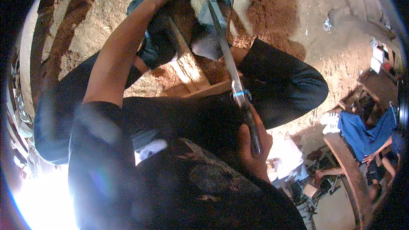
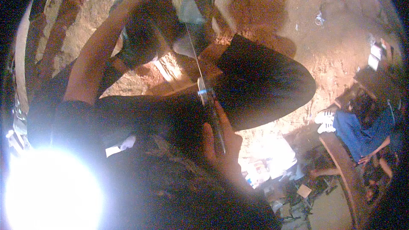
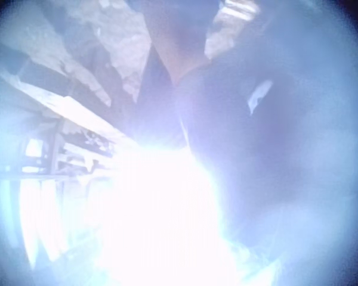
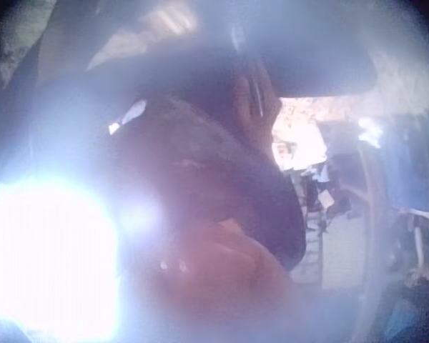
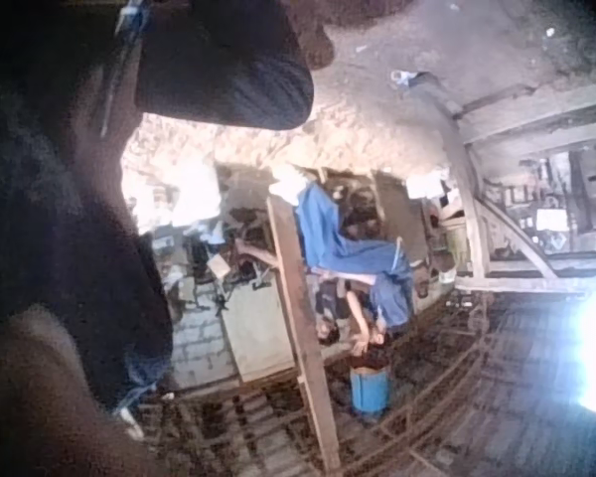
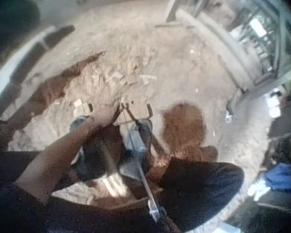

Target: The person sits cross-legged on the floor and uses a hand saw to cut a small block of wood held between their feet. They repeatedly saw back and forth, producing sawdust, and continue the cutting motion throughout the clip.

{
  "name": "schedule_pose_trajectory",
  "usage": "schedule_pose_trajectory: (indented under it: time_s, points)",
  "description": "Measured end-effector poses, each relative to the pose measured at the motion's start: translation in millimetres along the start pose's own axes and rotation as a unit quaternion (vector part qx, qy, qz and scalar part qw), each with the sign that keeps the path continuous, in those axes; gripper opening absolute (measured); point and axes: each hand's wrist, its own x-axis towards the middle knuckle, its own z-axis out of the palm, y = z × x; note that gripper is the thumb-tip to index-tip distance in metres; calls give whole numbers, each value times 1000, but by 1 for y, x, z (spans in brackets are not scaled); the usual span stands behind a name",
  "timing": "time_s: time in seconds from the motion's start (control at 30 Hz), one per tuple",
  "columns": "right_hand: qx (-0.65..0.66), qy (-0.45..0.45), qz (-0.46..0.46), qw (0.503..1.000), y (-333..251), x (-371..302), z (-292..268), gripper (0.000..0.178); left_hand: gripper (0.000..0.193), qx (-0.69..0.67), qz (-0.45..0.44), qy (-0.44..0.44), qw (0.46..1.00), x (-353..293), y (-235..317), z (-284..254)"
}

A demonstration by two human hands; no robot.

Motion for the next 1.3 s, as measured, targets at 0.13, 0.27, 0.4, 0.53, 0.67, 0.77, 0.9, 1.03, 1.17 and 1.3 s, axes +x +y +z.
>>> schedule_pose_trajectory:
  time_s: [0.13,0.27,0.4,0.53,0.67,0.77,0.9,1.03,1.17,1.3]
  points:
    - [21,14,-14,1000,6,7,6,50,49,9,-14,15,1000,4,-5,-4]
    - [13,1,-8,1000,10,1,2,49,53,28,-1,9,1000,3,-4,-2]
    - [7,23,-57,998,11,13,7,50,51,16,-21,-2,1000,5,0,5]
    - [29,-5,-23,999,3,6,2,45,48,19,5,4,1000,-3,-2,-8]
    - [13,7,-16,1000,3,9,4,46,44,19,4,-7,1000,2,1,-6]
    - [10,2,-26,1000,7,23,11,46,44,-10,-2,-6,1000,2,-4,-6]
    - [29,34,-43,998,8,2,0,42,42,41,19,7,999,6,-10,-4]
    - [41,-18,-11,999,-1,29,9,43,42,45,18,33,998,3,-7,3]
    - [50,29,-66,996,14,7,8,42,46,33,-2,14,999,6,-16,8]
    - [40,12,-18,999,13,19,14,48,49,38,-22,-8,999,2,2,-8]
